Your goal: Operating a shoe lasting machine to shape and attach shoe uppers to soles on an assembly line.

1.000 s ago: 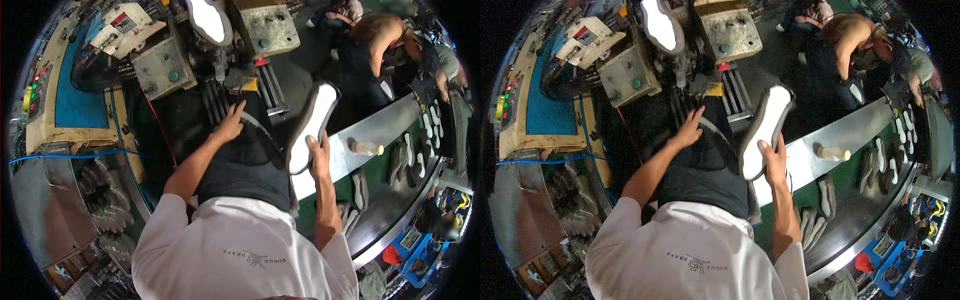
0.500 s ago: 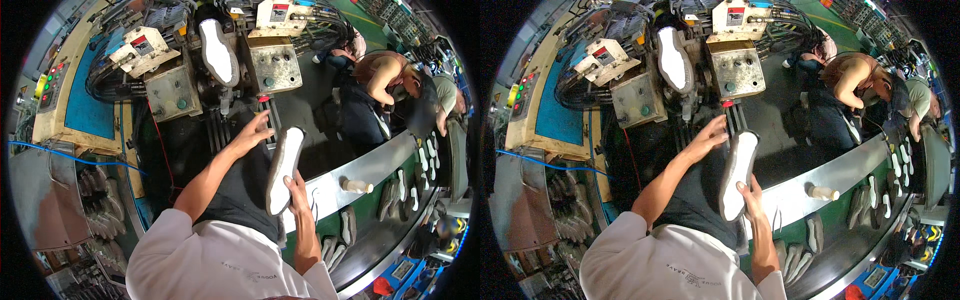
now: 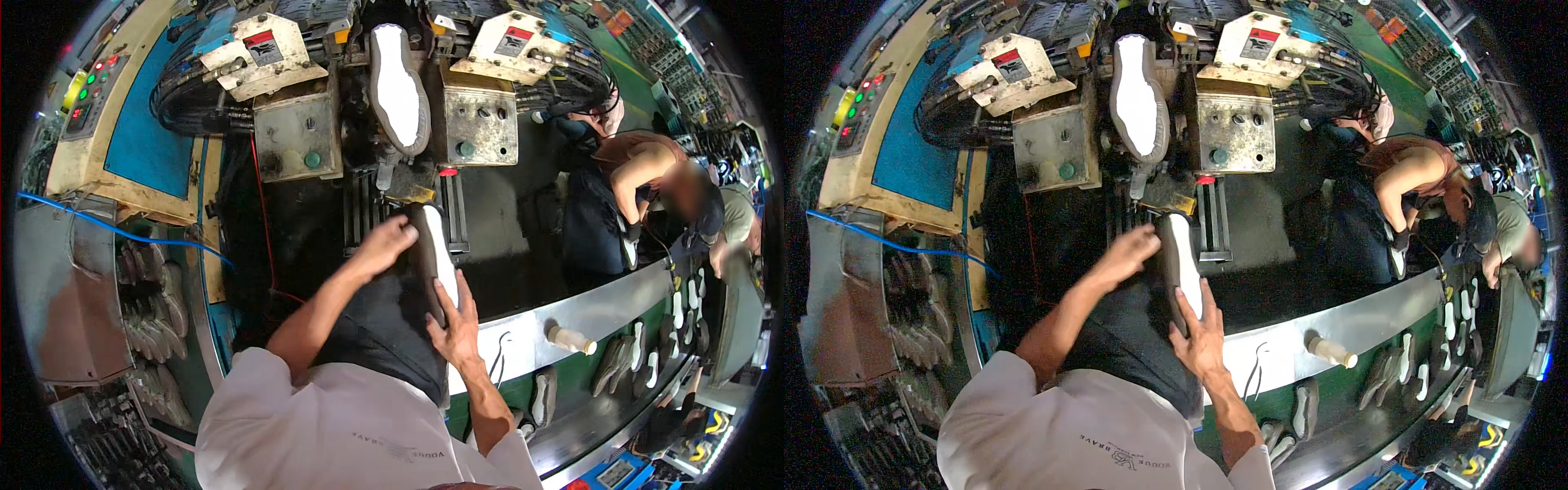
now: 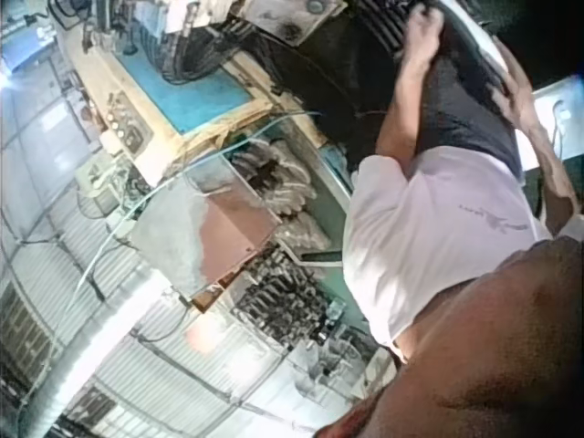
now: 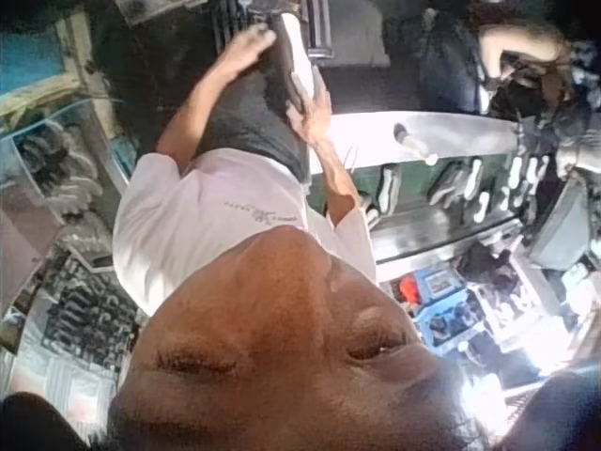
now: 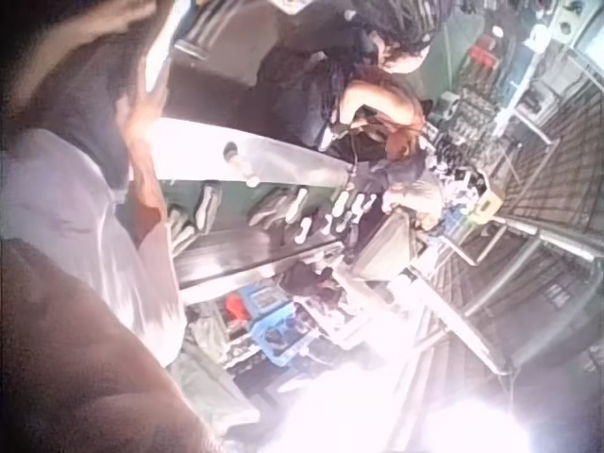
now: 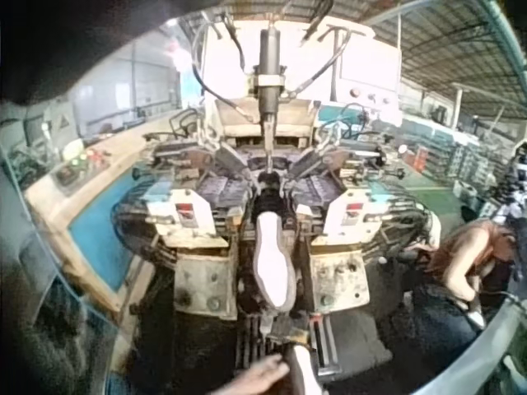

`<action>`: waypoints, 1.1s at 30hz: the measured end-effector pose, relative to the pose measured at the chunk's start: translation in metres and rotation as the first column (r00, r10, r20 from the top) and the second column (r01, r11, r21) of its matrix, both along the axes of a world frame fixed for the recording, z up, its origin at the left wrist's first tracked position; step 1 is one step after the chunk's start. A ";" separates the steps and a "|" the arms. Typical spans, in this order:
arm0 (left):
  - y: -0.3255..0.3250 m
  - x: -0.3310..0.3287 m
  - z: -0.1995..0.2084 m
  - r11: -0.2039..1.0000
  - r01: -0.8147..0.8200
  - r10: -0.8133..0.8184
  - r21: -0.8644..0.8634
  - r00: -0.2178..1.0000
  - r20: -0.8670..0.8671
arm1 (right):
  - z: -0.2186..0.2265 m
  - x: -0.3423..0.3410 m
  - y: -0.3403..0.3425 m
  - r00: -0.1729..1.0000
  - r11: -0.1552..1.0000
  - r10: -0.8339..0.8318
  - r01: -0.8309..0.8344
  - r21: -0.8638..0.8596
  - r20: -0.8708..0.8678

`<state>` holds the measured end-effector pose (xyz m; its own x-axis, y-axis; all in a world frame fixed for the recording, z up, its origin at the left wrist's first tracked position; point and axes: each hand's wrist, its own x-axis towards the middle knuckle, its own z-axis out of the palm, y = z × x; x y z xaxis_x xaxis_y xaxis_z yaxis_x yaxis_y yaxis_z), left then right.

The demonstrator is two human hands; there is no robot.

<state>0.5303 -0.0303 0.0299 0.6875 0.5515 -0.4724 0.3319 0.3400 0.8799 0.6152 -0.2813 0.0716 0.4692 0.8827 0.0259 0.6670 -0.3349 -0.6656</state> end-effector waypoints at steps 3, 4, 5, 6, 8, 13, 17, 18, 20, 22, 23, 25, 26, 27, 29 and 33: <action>0.095 0.013 0.007 0.813 -0.463 0.373 0.354 0.880 0.295 | 0.011 0.014 0.001 0.997 0.995 -0.082 0.082 0.049 -0.003; 0.126 0.027 0.031 0.797 -0.480 0.391 0.367 0.873 0.291 | 0.014 0.022 -0.001 0.993 0.994 -0.095 0.091 0.057 0.067; 0.150 0.041 0.058 0.838 -0.461 0.361 0.292 0.870 0.337 | 0.025 0.030 0.003 0.984 0.995 -0.099 0.095 0.037 0.145; 0.174 0.058 0.078 0.914 -0.392 0.325 0.107 0.864 0.386 | 0.036 0.039 0.011 0.971 0.995 -0.093 0.084 0.049 0.221; 0.204 0.099 0.095 0.948 -0.240 0.312 -0.208 0.825 0.471 | 0.057 0.058 0.032 0.943 0.995 -0.086 0.067 0.069 0.320; 0.236 0.100 0.106 0.958 -0.072 0.204 -0.279 0.855 0.478 | 0.117 0.096 0.133 0.869 0.985 0.001 -0.087 0.151 0.494; 0.190 0.002 0.124 0.966 -0.059 0.195 -0.252 0.806 0.559 | 0.146 0.110 0.220 0.807 0.969 0.069 -0.194 0.154 0.587; 0.174 -0.027 0.119 0.959 -0.077 0.225 -0.271 0.791 0.569 | 0.149 0.109 0.239 0.812 0.969 0.070 -0.194 0.156 0.579; 0.132 -0.074 0.126 0.938 -0.109 0.288 -0.328 0.772 0.567 | 0.139 0.106 0.274 0.797 0.967 0.052 -0.190 0.167 0.602; 0.099 -0.123 0.124 0.879 -0.100 0.373 -0.466 0.752 0.544 | 0.128 0.097 0.303 0.801 0.983 0.048 -0.145 0.116 0.596; 0.090 -0.149 0.100 0.828 -0.062 0.415 -0.558 0.736 0.534 | 0.118 0.093 0.315 0.797 0.991 0.052 -0.117 0.069 0.602; 0.056 -0.187 0.079 0.765 -0.028 0.530 -0.643 0.594 0.605 | 0.089 0.086 0.329 0.785 0.991 0.048 -0.114 0.069 0.618; 0.043 -0.205 0.062 0.735 -0.047 0.578 -0.676 0.564 0.590 | 0.084 0.080 0.330 0.796 0.993 0.013 -0.082 0.087 0.605; 0.032 -0.224 0.049 0.765 -0.120 0.568 -0.632 0.587 0.577 | 0.079 0.073 0.329 0.807 0.993 -0.018 -0.052 0.102 0.591; 0.009 -0.254 0.042 0.759 -0.242 0.585 -0.604 0.662 0.469 | 0.074 0.064 0.327 0.814 0.990 -0.035 -0.051 0.132 0.580; -0.026 -0.296 0.028 0.681 -0.313 0.649 -0.662 0.676 0.348 | 0.061 0.060 0.318 0.811 0.971 -0.074 -0.074 0.227 0.580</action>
